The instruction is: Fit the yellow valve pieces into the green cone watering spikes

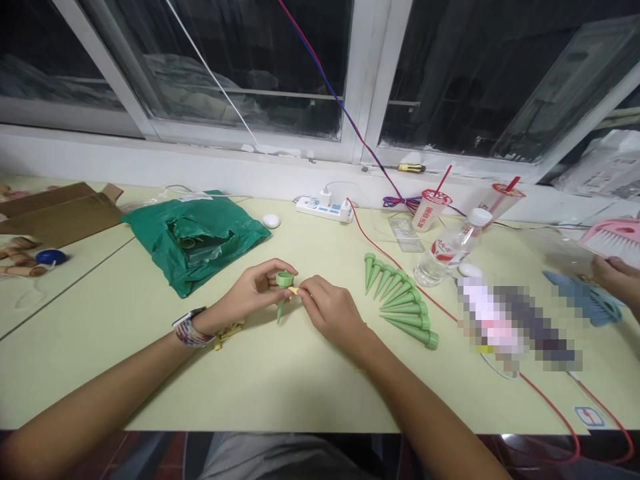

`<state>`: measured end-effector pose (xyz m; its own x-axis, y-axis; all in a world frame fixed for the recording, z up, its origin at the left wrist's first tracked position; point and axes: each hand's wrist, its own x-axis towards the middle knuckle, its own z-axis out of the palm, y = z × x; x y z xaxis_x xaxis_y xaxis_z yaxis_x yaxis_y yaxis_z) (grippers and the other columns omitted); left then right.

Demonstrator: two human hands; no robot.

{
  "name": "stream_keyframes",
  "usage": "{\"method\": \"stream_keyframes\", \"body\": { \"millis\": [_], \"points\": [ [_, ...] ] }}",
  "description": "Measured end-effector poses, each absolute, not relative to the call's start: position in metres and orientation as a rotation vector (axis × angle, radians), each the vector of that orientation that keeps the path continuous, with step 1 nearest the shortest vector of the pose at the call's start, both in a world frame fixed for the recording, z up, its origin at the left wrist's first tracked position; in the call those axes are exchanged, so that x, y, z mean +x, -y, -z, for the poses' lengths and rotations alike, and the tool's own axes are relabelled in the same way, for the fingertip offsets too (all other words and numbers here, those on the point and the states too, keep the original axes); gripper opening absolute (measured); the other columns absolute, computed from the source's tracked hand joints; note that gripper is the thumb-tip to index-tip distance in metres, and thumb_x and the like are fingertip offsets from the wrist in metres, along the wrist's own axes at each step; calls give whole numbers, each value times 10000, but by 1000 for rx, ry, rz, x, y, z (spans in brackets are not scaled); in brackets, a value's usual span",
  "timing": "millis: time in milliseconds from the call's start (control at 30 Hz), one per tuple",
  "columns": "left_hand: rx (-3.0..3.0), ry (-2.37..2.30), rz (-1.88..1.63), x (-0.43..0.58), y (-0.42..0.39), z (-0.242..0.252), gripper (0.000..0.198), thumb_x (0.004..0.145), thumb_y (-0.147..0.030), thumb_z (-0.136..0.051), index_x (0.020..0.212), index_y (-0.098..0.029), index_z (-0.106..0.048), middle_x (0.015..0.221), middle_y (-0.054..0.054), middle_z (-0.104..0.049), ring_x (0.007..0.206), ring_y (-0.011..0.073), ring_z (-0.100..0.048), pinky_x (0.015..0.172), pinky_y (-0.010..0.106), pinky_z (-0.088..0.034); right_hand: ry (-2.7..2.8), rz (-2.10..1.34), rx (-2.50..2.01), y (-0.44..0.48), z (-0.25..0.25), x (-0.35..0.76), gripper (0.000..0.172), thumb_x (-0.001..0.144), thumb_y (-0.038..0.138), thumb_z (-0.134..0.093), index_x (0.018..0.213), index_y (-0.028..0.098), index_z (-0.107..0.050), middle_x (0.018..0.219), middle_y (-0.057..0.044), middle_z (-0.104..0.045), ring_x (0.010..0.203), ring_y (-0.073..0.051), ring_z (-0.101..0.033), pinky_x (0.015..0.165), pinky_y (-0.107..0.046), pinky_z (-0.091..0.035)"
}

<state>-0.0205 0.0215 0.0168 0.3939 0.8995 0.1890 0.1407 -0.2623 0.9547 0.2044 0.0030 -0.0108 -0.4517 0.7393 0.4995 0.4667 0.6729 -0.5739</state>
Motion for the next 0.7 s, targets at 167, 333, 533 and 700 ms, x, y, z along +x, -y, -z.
{"method": "stream_keyframes", "body": {
  "millis": [167, 333, 533, 700],
  "points": [
    [1525, -827, -846, -22, -21, -18, 367, 882, -387, -812, 1151, -180, -671, 889, 43, -714, 765, 171, -700, 692, 276, -571, 2207, -261, -880, -1, 11, 201, 220, 1091, 309, -459, 926, 210, -564, 826, -36, -632, 611, -149, -476, 593, -321, -310],
    [1848, -1009, -1094, -14, -6, -11, 309, 914, -347, -768, 1181, -218, -684, 948, 39, -704, 806, 165, -665, 762, 295, -558, 1887, -990, -994, 3, 9, 197, 369, 1112, 432, -408, 803, 235, -452, 653, 28, -491, 568, -147, -476, 580, -289, -360],
    [1876, -1022, -1070, -16, 3, -17, 275, 923, -331, -755, 1172, -232, -693, 913, 31, -703, 819, 176, -675, 769, 308, -538, 1884, -1052, -976, 12, 5, 197, 323, 1118, 436, -398, 898, 230, -517, 735, 9, -561, 633, -157, -531, 639, -297, -423],
    [1423, -888, -933, -8, 2, -16, 393, 889, -437, -800, 1163, -195, -655, 850, 31, -677, 800, 192, -696, 733, 310, -559, 2126, -407, -898, 9, 13, 202, 209, 1091, 288, -407, 921, 230, -514, 789, -14, -572, 627, -159, -464, 609, -321, -328]
  ]
}}
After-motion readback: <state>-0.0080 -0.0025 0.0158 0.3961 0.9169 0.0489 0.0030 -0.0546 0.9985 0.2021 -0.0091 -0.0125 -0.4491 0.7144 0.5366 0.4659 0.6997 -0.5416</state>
